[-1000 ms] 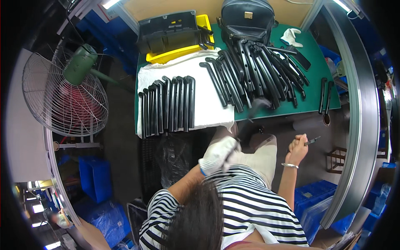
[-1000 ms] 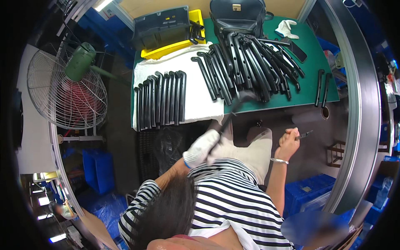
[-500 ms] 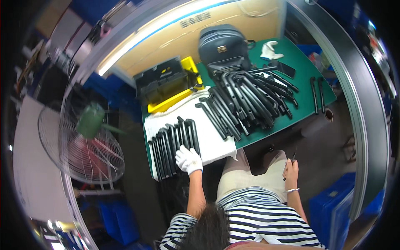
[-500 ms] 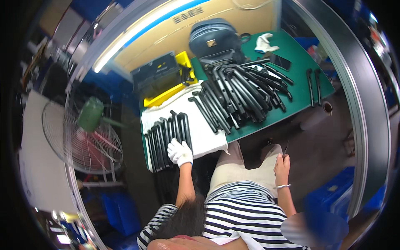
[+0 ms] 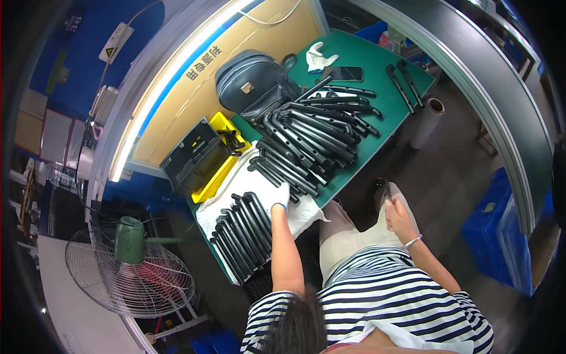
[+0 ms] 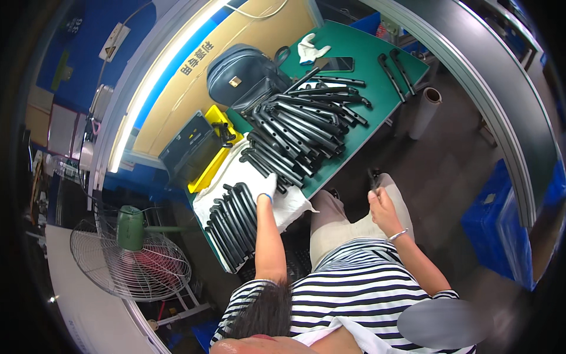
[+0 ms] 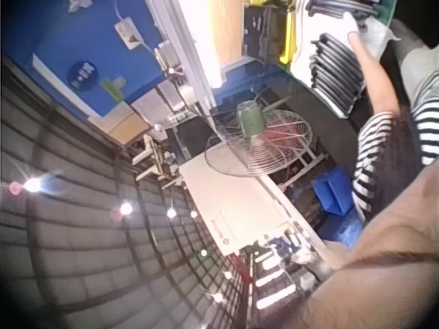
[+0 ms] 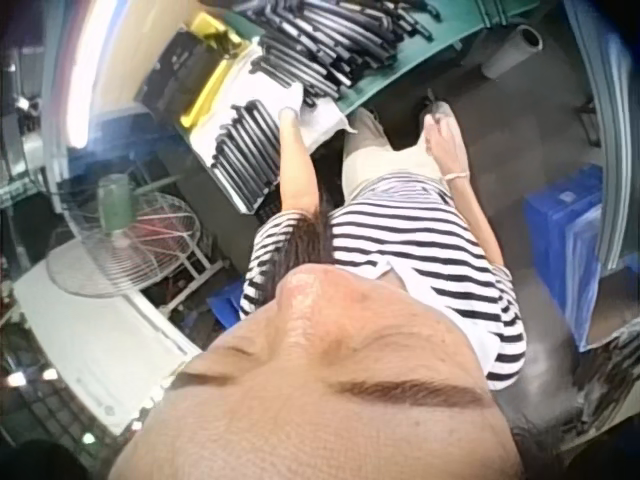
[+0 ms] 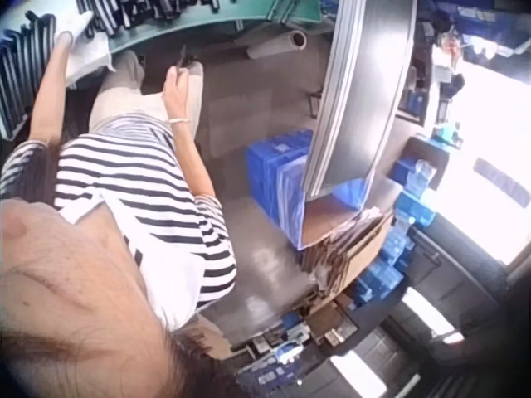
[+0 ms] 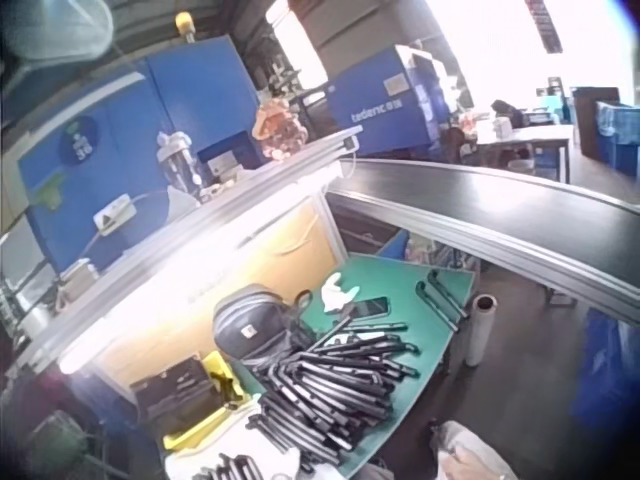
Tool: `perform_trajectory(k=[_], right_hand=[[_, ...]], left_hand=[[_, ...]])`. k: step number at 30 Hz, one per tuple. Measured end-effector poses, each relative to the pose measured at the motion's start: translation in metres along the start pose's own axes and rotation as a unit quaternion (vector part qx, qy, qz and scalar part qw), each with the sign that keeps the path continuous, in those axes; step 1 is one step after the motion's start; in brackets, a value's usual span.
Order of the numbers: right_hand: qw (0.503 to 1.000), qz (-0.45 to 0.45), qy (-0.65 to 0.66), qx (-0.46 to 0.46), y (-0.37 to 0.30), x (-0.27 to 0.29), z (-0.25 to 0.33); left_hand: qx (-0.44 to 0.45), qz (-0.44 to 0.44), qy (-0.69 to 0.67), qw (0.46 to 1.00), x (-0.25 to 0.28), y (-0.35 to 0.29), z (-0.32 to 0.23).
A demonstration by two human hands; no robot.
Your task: Deburring or trimming small plastic handles or parts using a manual deburring tool.
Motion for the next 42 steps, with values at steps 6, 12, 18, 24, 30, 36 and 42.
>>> perform_trajectory(k=[6, 12, 18, 24, 30, 36, 42], right_hand=[[0.997, 0.038, -0.031, -0.06, -0.015, -0.008, -0.018], [0.995, 0.035, -0.088, 0.006, -0.008, -0.017, 0.011], [0.99, 0.051, -0.096, 0.094, 0.012, -0.07, 0.08], [0.989, 0.026, 0.065, 0.134, 0.019, -0.054, 0.088], [0.99, 0.042, 0.046, 0.127, 0.01, -0.028, 0.101], [0.977, 0.006, -0.106, 0.182, 0.007, -0.025, 0.117], [0.975, 0.077, -0.061, 0.2, 0.009, -0.053, 0.109]], left_hand=[[0.075, -0.008, -0.204, 0.976, 0.005, 0.018, 0.094], [-0.064, 0.148, -0.549, 0.82, 0.014, -0.166, -0.064], [0.002, 0.37, -0.536, 0.759, -0.066, -0.265, -0.124], [-0.02, 0.512, -0.474, 0.716, -0.098, -0.298, -0.128], [-0.023, 0.503, -0.397, 0.767, -0.101, -0.303, -0.125], [-0.118, 0.459, -0.356, 0.805, -0.091, -0.296, -0.138], [-0.024, 0.507, -0.51, 0.695, -0.088, -0.294, -0.162]])
Point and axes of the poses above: each hand's wrist, its own y-axis towards the middle knuckle, its own x-axis out of the back of the hand, z = x × y, the point moved 10 cm from there along y, towards the middle knuckle, and after that the axes turned 12 degrees about z, right-handed, at the moved point
